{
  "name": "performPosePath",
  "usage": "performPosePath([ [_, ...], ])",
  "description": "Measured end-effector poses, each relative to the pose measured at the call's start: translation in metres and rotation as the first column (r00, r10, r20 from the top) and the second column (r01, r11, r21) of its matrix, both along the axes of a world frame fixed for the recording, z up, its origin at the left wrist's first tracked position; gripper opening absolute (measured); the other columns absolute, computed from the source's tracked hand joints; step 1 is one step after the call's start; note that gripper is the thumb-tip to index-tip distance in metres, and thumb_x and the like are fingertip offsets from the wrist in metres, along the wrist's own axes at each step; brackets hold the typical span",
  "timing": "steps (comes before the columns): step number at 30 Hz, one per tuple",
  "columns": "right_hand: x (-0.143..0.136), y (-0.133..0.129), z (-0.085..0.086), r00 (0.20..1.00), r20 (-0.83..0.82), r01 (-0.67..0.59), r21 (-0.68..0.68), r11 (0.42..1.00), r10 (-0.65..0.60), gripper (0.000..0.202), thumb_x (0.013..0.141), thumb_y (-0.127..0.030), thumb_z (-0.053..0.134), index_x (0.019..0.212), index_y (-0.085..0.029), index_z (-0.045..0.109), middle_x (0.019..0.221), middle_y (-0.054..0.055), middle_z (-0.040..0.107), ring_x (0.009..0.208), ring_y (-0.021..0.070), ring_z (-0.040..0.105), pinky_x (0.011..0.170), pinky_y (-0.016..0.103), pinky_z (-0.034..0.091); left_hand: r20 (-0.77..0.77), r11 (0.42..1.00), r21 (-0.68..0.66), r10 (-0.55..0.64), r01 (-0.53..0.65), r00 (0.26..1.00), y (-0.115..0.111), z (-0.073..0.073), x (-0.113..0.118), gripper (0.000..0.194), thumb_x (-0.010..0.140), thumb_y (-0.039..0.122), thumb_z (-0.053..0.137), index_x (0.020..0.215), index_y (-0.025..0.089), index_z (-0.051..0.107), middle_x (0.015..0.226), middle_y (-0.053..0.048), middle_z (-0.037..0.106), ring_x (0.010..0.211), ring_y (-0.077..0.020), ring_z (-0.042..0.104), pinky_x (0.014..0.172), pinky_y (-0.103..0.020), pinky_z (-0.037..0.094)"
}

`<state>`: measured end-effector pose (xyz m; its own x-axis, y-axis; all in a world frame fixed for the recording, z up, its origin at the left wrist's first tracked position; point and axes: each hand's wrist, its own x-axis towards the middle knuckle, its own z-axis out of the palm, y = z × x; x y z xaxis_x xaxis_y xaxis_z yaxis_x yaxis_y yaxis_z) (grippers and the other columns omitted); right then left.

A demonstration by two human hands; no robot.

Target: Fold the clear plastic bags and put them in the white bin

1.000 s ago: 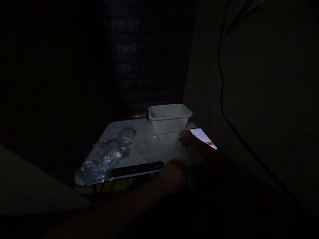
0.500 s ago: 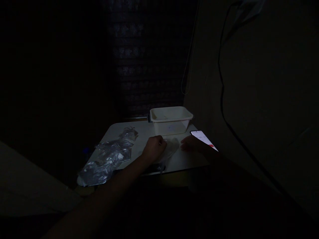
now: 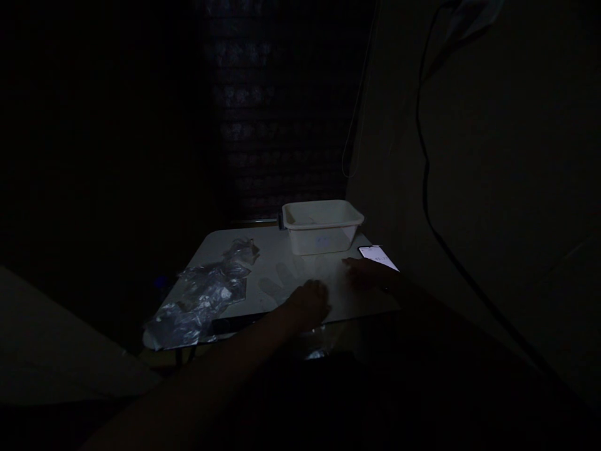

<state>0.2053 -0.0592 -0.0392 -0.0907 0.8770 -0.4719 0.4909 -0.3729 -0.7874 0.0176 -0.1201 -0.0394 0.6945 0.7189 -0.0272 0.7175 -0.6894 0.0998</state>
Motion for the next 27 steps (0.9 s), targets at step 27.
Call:
performPosePath([
  [27,-0.02,-0.009,-0.003,0.86,-0.458,-0.299,-0.091,0.95,0.227,0.029,0.078,-0.028,0.036,0.068,-0.008,0.055,0.058,0.007,0.062,0.062,0.016,0.06,0.066,0.032,0.044,-0.109,0.998,-0.059,-0.008,0.002,0.994,0.024,-0.008,-0.021,0.049,0.081,0.043,0.013,0.122,0.02,0.026,0.13,-0.01,0.022,0.118,-0.0235,0.017,0.088,-0.042,0.021],
])
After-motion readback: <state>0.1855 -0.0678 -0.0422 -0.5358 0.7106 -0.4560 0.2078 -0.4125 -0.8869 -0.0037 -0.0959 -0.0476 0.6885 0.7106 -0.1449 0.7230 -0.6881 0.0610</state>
